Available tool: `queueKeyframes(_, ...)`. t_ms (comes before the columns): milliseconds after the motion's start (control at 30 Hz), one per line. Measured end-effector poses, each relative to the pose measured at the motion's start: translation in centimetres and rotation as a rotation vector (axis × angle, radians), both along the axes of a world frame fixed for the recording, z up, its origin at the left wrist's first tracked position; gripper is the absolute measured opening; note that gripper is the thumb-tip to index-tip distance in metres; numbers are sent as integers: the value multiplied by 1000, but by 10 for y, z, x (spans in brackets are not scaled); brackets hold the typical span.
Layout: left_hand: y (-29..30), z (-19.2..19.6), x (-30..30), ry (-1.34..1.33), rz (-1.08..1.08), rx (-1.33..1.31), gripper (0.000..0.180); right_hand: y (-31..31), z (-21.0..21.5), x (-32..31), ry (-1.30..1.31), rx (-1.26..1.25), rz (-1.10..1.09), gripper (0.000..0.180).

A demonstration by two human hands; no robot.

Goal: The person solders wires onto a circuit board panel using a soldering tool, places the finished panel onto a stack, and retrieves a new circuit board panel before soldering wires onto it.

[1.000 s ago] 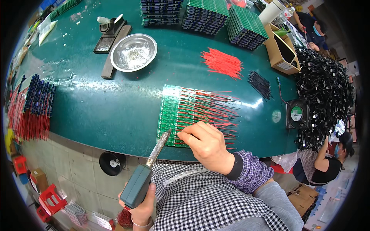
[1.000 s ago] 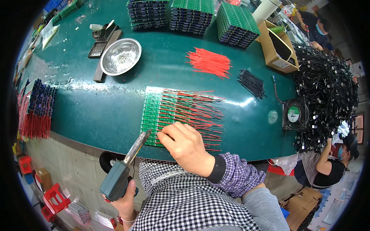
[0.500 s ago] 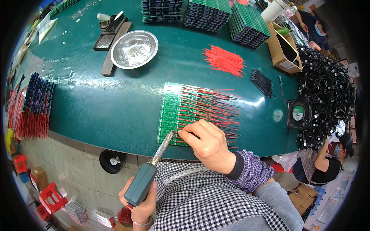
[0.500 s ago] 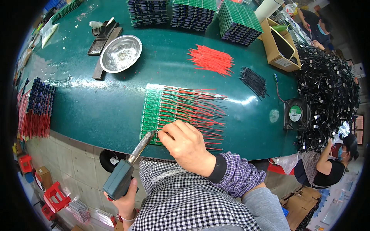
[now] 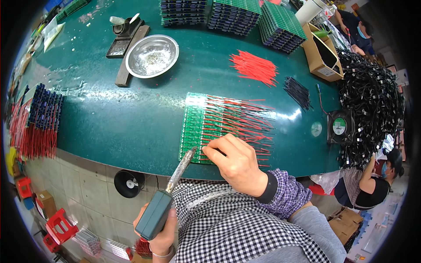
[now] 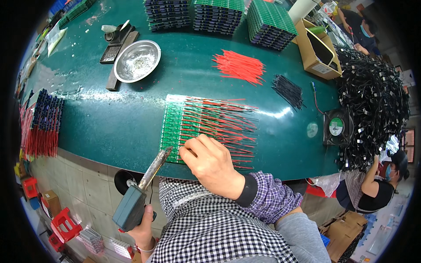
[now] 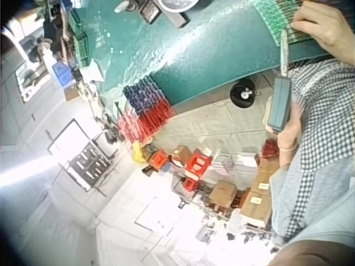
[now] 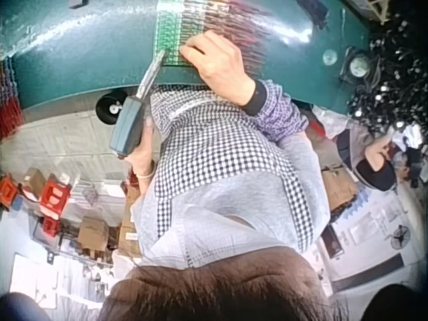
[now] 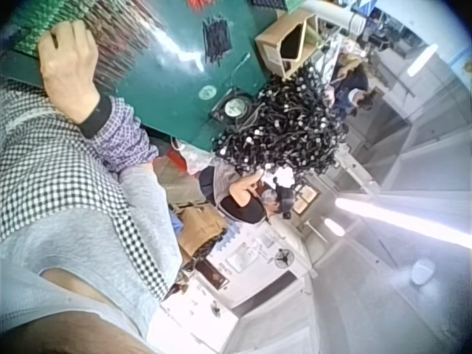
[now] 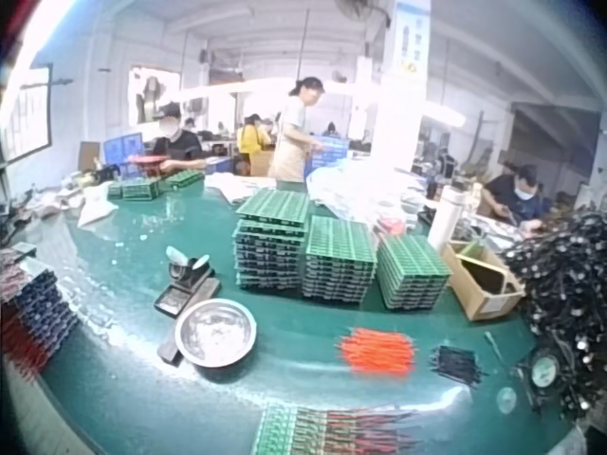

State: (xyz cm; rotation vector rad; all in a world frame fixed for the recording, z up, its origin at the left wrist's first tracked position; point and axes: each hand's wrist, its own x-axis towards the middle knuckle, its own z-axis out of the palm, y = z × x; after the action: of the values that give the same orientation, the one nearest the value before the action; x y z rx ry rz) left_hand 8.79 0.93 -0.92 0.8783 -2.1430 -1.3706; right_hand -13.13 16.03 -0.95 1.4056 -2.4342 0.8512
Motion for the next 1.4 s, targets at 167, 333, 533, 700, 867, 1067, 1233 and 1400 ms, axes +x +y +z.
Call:
queueKeyframes(167, 2, 2, -2, 6, 4, -8, 24, 0, -3, 1, -2, -3, -7, 24)
queueKeyframes(333, 3, 13, -11, 17, -19, -61, 24, 3, 0, 1, 9, 2, 7, 26)
queueKeyframes(533, 2, 18, -12, 10, -28, -82, 23, 3, 1, 7, 13, -74, 26, 28)
queueKeyframes(700, 2, 14, -8, 22, -42, -72, 23, 3, -1, 7, -17, -89, 13, 28)
queueKeyframes(867, 1, 12, -7, 23, -69, -112, 23, 5, -1, 8, -22, -79, 9, 27)
queueKeyframes(1067, -1, 17, -10, -23, -124, -132, 21, 6, -2, 9, -28, -80, 8, 26)
queueKeyframes(1233, -1, 11, -7, -4, -122, -100, 20, 6, -1, 9, -25, -82, 8, 26)
queueKeyframes(1400, 1, 11, -8, 5, -113, -91, 19, 6, -2, 10, -25, -80, 2, 26)
